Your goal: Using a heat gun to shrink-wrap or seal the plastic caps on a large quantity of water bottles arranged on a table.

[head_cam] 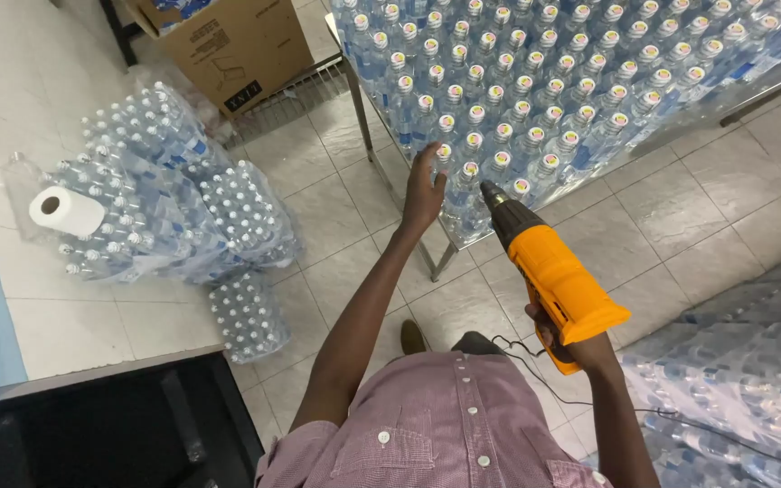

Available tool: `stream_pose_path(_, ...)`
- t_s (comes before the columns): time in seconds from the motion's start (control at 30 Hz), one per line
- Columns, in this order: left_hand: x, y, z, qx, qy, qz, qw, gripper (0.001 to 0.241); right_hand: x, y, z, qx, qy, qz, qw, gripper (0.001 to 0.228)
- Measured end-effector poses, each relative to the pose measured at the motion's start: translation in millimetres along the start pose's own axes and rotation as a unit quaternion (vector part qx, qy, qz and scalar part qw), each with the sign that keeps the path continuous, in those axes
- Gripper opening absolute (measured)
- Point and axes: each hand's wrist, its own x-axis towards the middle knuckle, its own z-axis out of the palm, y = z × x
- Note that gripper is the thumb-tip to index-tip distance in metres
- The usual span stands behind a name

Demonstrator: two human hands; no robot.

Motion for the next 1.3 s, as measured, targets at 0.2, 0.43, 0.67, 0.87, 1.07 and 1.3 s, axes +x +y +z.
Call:
stream_pose_path(0.2, 7, -4, -4, -0.015, 0.031, 0.0, 0.999, 0.058, 14, -8, 15, -0.017, 0.003, 0.01, 1.0, 0.013)
stream_pose_path(0.43, 13, -6, -23, -0.062, 0.04, -0.042, 0.996, 0.063, 42, -10, 37, -0.033, -0.009, 0.03, 0.999, 0.013)
stream_pose_path(0.67, 10, -23, -65, -0.035, 0.093, -0.095, 0.991, 0.065, 54, -7, 45, -0.046, -0.012, 0.044, 0.998, 0.014)
stream_pose_path(0.87, 1, -62, -95, -0.015, 0.078, -0.16, 0.984, 0.058, 49, -2, 64, -0.05, 0.011, 0.053, 0.997, 0.014)
stream_pose_path(1.07, 23, -84, -111, -0.049, 0.018, -0.184, 0.982, 0.053, 69, -2, 110, -0.047, 0.057, 0.045, 0.996, 0.015)
stream_pose_path(1.3, 67, -97, -181, -0.056, -0.066, -0.198, 0.976, 0.046, 71, 19, 187, -0.033, 0.128, 0.031, 0.991, 0.015)
